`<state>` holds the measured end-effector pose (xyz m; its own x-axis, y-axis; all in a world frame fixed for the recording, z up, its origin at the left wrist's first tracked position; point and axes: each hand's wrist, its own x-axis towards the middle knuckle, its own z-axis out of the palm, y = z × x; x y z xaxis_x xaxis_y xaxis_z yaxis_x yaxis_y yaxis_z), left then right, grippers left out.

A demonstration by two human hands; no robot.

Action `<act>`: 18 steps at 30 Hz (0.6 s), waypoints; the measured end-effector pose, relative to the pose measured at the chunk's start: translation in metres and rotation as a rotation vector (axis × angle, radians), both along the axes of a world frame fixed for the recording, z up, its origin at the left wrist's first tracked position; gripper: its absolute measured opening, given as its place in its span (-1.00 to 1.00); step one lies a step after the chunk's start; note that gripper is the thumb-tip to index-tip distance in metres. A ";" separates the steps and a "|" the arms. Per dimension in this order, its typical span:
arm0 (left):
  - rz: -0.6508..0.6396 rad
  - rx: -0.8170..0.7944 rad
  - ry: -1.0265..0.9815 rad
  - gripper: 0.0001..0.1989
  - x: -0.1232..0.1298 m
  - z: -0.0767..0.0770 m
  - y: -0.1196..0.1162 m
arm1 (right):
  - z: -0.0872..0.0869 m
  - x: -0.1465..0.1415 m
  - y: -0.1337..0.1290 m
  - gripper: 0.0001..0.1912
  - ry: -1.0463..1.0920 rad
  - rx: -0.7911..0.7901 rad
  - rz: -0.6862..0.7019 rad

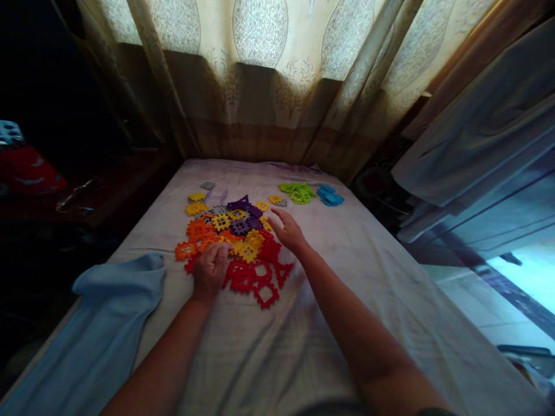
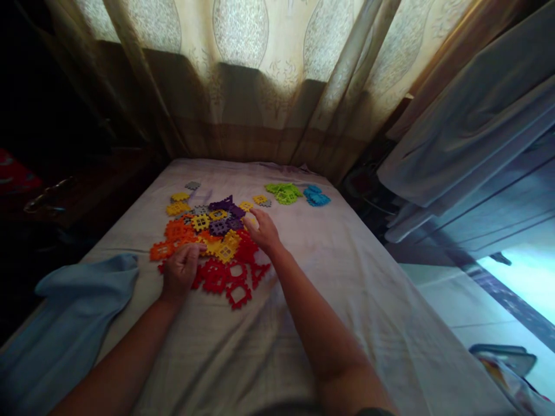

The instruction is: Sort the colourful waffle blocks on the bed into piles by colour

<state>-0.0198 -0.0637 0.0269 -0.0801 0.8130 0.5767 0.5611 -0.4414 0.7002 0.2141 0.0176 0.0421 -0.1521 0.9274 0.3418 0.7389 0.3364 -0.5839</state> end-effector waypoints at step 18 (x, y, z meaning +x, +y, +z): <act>-0.121 0.209 0.551 -0.71 0.015 -0.004 -0.056 | -0.037 0.011 -0.085 -0.56 -0.006 0.107 -0.211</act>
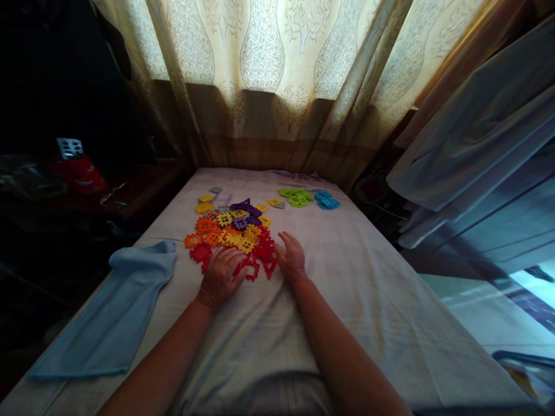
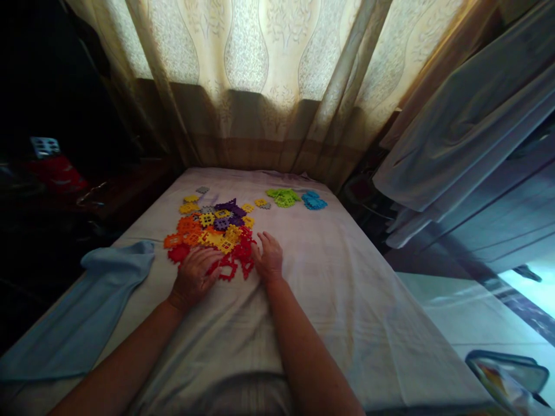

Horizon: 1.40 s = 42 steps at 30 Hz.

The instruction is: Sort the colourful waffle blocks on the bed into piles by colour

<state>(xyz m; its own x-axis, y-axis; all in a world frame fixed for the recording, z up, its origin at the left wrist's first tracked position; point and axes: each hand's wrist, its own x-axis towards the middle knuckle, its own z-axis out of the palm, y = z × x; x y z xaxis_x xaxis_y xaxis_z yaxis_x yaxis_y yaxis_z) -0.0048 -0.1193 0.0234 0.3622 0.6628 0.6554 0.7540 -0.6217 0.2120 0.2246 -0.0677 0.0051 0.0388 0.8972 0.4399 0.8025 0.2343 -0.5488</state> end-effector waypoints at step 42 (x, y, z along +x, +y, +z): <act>0.041 -0.092 -0.007 -0.76 -0.002 -0.005 -0.016 | 0.011 0.037 -0.037 -0.76 -0.234 -0.123 0.379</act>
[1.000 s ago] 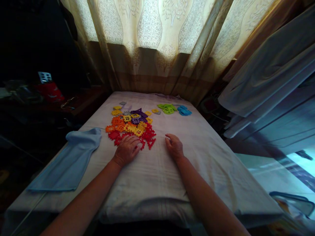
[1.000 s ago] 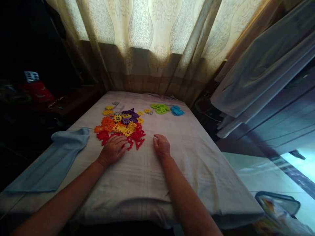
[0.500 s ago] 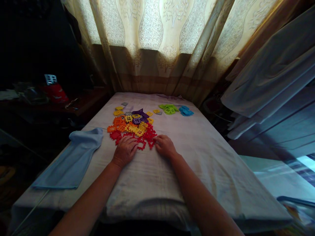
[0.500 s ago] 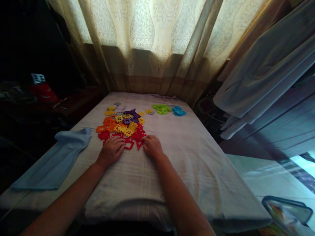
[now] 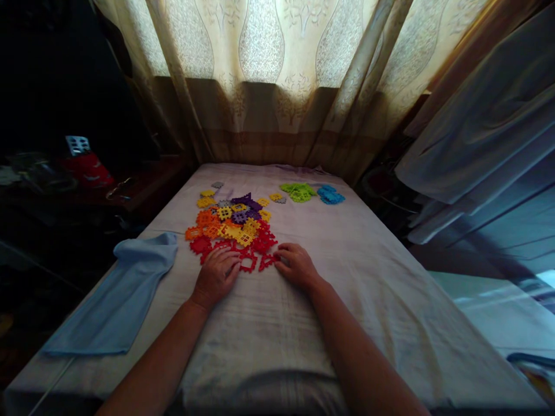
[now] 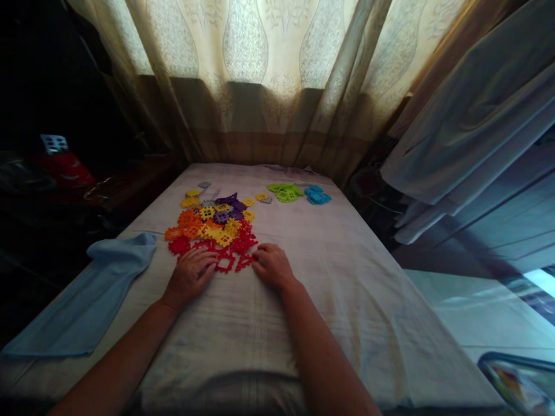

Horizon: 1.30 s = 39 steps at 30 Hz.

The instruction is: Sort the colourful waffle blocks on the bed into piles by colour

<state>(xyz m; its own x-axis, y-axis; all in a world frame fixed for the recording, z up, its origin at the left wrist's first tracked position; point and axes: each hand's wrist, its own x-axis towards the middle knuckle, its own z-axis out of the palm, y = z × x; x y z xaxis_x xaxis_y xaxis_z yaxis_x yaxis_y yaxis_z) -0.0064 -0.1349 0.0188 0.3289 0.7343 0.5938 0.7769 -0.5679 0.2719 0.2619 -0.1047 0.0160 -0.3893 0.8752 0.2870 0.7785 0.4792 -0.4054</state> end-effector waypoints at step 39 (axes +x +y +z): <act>-0.177 -0.135 -0.040 -0.79 0.004 0.000 -0.004 | 0.008 0.015 0.001 -0.76 0.385 0.014 -0.362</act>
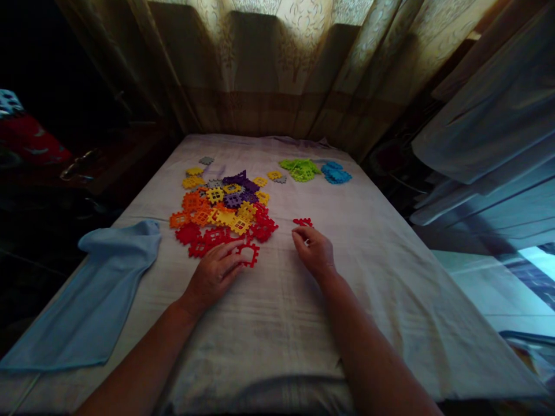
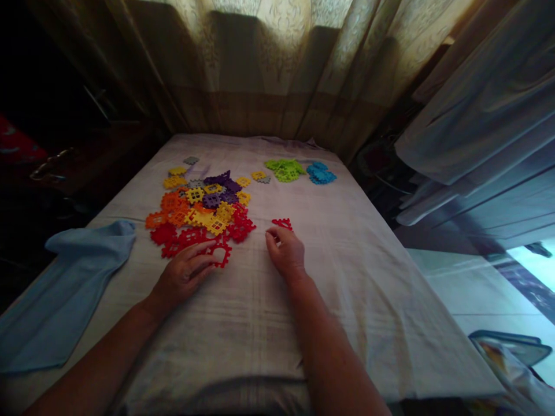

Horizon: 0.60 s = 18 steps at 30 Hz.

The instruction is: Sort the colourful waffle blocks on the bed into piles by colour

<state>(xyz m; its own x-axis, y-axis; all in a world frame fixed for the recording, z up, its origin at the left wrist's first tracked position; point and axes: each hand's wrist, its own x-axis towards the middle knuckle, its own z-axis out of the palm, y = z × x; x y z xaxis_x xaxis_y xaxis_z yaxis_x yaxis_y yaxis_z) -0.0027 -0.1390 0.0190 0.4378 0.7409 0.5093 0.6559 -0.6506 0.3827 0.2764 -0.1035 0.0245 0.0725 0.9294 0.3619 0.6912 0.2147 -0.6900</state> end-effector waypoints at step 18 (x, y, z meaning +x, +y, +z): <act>0.007 -0.015 -0.011 -0.66 0.010 0.002 -0.005 | 0.004 -0.035 -0.007 -0.71 0.569 -0.399 0.220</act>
